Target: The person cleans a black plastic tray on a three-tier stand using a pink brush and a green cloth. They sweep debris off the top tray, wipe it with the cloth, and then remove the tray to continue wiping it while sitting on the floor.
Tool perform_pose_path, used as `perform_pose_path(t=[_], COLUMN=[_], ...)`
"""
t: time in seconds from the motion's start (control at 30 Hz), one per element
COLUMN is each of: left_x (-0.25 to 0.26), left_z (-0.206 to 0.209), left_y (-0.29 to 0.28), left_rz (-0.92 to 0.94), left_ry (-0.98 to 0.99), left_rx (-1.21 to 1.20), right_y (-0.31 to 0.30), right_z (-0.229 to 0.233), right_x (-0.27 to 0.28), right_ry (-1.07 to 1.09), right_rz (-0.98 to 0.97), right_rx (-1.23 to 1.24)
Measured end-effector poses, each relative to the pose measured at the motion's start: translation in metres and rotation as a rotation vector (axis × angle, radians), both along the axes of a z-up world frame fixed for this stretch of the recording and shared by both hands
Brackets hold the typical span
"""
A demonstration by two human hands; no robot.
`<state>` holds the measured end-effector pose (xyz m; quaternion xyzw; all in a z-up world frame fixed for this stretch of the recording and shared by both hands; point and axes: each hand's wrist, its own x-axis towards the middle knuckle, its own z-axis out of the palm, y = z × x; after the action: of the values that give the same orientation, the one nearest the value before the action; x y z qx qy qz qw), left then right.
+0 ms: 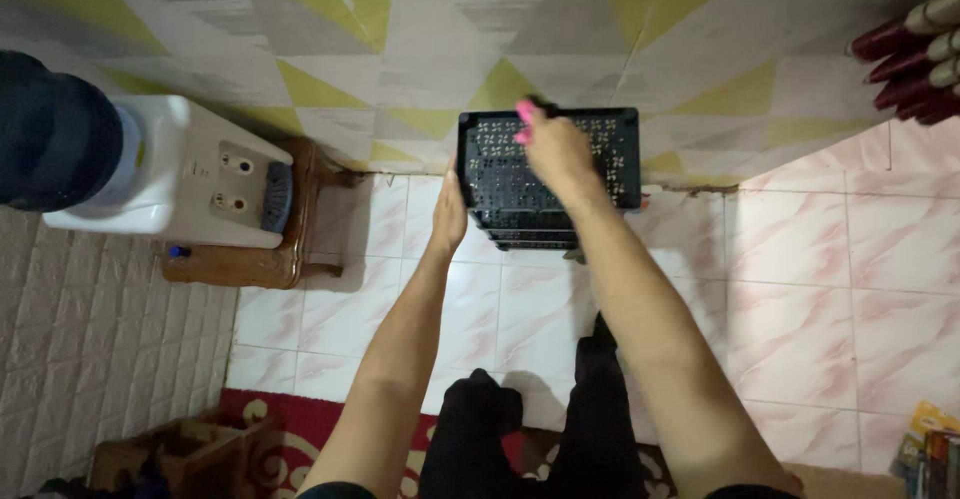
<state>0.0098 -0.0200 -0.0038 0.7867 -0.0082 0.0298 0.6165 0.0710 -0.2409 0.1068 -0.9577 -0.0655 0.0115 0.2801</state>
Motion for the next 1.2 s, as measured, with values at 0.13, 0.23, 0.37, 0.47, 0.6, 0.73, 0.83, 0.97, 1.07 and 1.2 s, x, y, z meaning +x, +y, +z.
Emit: perform_pose_path(t=[0.13, 0.23, 0.37, 0.47, 0.6, 0.73, 0.83, 0.97, 1.07, 1.2], left_x=[0.001, -0.001, 0.000, 0.002, 0.003, -0.004, -0.006, -0.005, -0.003, -0.003], left_z=[0.005, 0.008, 0.009, 0.008, 0.010, 0.021, 0.029, 0.027, 0.019, 0.012], left_y=[0.000, -0.001, -0.002, -0.003, -0.002, -0.002, -0.002, 0.000, 0.001, 0.003], left_rz=[-0.046, -0.054, -0.046, -0.028, -0.028, -0.016, -0.013, -0.080, -0.126, -0.131], left_ry=[-0.021, -0.029, -0.030, 0.006, -0.051, -0.010, 0.010, -0.071, -0.120, -0.116], left_rx=[-0.086, -0.108, -0.093, -0.052, -0.045, 0.037, 0.097, 0.016, -0.051, -0.135], right_y=[0.041, 0.022, -0.049, -0.104, -0.118, -0.061, -0.007, 0.026, 0.000, -0.074], right_z=[-0.011, -0.009, 0.019, 0.057, 0.093, 0.074, 0.034, -0.019, -0.036, -0.029], right_x=[-0.009, -0.019, -0.017, -0.014, -0.006, -0.002, 0.000, 0.001, 0.004, 0.003], right_ry=[-0.133, -0.104, -0.022, 0.157, 0.210, 0.177, 0.343, 0.370, 0.315, 0.119], right_rz=[0.284, 0.469, 0.594, 0.479, 0.279, 0.156, 0.062, 0.077, 0.058, 0.098], right_rx=[-0.035, -0.039, -0.243, -0.493, -0.343, 0.249, 0.870, 0.846, 0.653, 0.341])
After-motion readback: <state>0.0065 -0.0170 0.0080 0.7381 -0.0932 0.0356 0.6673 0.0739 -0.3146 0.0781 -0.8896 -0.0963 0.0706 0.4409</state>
